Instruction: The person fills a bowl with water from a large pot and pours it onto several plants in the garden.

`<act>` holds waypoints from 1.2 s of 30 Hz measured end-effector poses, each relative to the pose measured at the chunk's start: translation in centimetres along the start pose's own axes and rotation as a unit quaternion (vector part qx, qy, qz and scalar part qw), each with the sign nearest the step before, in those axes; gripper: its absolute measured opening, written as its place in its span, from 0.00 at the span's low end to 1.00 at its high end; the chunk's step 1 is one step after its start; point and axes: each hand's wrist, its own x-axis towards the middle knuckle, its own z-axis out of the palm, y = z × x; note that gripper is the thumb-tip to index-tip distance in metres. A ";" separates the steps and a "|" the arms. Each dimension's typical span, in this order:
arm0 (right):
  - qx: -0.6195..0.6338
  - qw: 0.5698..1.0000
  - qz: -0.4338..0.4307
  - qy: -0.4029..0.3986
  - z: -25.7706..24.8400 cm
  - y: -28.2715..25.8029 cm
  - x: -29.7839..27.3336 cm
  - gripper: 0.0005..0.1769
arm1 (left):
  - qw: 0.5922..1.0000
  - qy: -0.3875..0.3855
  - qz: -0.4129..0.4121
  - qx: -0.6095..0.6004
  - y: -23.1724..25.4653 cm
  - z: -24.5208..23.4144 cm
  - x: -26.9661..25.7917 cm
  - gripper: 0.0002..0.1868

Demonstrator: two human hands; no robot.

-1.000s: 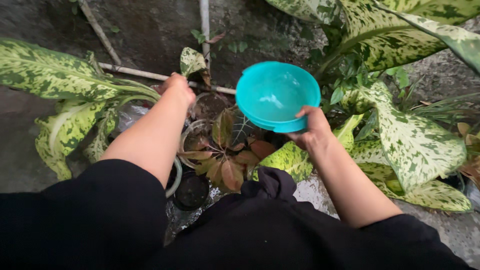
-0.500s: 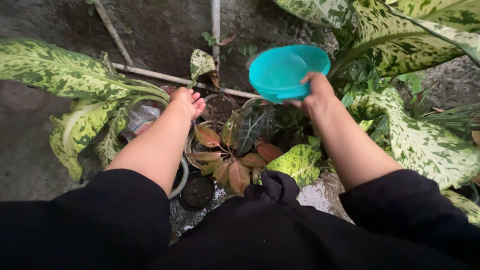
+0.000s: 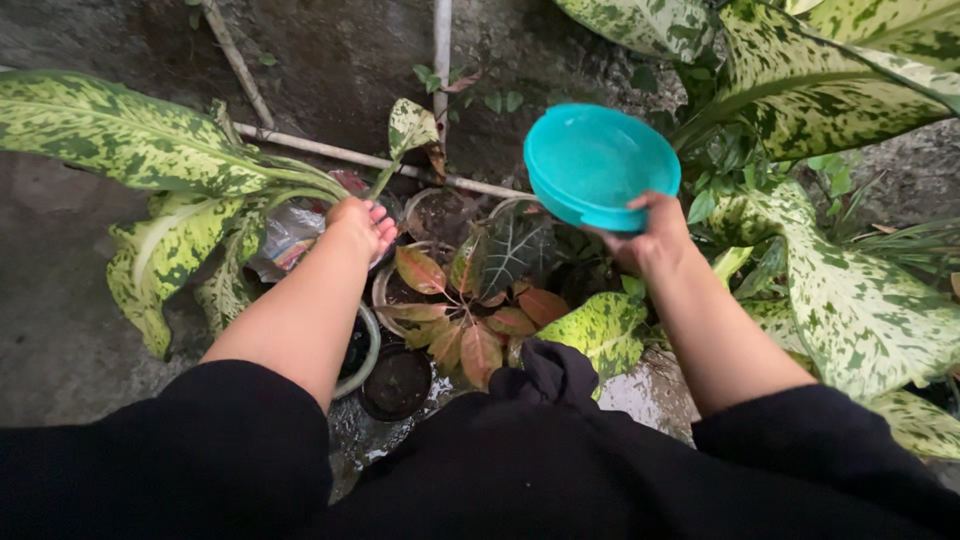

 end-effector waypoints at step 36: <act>0.012 0.996 -0.072 0.047 -10.0 1.8 -1.4 0.33 | 0.988 -0.137 -0.061 0.032 -4.8 8.2 -9.0 0.15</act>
